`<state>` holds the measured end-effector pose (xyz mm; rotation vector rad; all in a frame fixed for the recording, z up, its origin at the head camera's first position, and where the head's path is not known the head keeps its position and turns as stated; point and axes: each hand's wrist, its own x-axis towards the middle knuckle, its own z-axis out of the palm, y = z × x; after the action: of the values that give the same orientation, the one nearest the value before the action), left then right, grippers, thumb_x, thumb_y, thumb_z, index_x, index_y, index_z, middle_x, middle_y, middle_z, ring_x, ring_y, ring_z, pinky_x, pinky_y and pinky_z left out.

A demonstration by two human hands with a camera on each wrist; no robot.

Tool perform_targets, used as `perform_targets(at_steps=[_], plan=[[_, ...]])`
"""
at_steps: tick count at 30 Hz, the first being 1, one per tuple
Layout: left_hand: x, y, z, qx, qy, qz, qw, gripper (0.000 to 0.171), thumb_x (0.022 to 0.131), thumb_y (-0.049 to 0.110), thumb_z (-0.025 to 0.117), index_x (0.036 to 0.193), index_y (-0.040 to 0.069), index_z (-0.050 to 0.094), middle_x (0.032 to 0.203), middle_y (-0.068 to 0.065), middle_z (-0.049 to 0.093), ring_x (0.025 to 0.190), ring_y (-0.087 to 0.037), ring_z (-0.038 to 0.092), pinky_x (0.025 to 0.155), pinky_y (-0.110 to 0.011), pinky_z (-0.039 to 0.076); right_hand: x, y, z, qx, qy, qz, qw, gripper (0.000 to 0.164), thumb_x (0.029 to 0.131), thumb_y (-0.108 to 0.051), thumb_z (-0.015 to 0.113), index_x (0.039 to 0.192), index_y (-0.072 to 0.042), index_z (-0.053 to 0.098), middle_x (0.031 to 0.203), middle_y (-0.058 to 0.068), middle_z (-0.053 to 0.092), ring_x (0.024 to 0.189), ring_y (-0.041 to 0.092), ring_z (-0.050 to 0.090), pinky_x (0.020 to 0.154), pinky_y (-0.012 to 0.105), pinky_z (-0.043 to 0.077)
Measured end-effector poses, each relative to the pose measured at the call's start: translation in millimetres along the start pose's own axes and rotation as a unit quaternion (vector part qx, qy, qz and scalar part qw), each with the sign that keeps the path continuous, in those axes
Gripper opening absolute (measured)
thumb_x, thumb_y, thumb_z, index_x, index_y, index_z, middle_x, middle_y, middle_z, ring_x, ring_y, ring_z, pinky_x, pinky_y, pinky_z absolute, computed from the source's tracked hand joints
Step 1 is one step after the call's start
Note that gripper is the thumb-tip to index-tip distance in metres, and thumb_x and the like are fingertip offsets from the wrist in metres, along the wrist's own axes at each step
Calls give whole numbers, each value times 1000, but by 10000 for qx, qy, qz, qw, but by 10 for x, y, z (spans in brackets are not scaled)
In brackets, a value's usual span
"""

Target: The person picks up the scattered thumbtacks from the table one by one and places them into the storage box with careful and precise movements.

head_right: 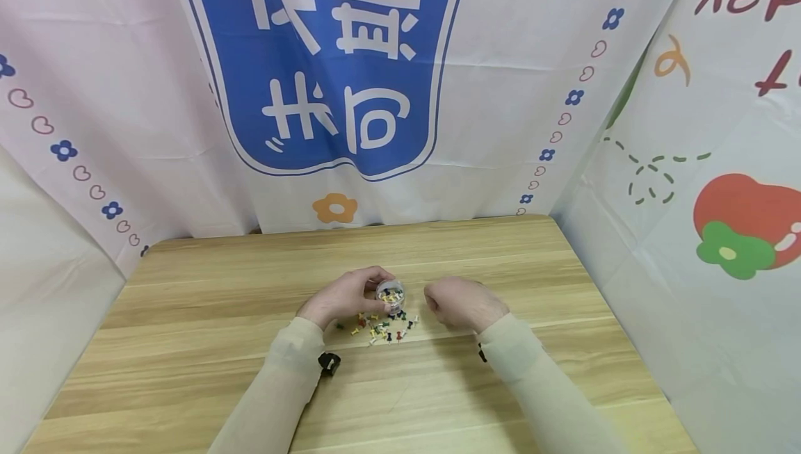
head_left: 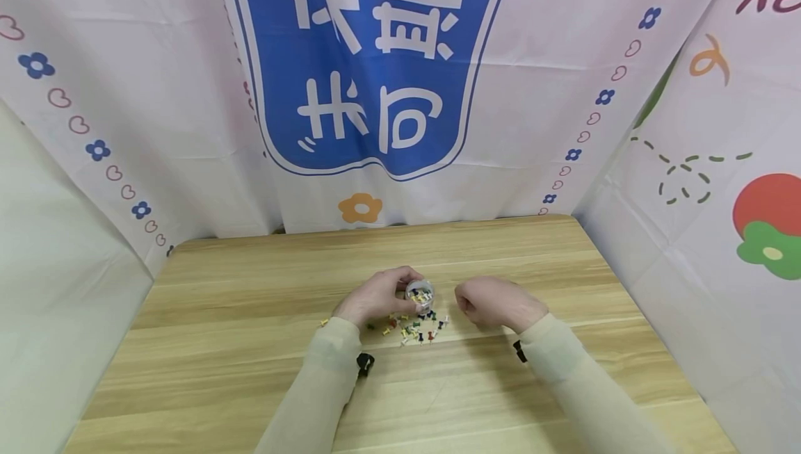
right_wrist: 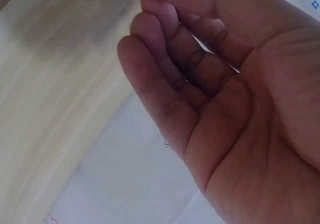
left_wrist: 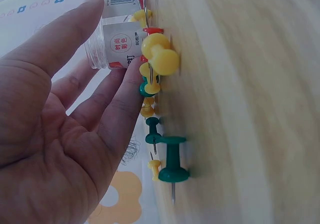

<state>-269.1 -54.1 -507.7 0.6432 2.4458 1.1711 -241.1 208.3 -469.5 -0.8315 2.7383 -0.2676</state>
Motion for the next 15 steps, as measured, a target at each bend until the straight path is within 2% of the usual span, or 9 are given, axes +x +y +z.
perform_targets(at_steps=[6, 15], plan=[[2, -5, 0, -2, -2, -1, 10000, 55, 85, 24, 85, 135, 18, 63, 131, -4, 68, 125, -25, 60, 108, -48, 44, 92, -16, 3, -31, 189, -55, 9998, 16, 85, 1, 68, 90, -15, 70, 79, -8, 62, 69, 8, 56, 65, 26, 52], [-10, 8, -5, -16, -19, 12, 10000, 55, 85, 24, 85, 135, 17, 63, 131, -5, 68, 124, -25, 60, 107, -48, 45, 206, -62, -18, -111, 732, -307, 9968, 19, 87, -1, 64, 99, -12, 74, 91, -4, 70, 77, 8, 62, 71, 27, 55]])
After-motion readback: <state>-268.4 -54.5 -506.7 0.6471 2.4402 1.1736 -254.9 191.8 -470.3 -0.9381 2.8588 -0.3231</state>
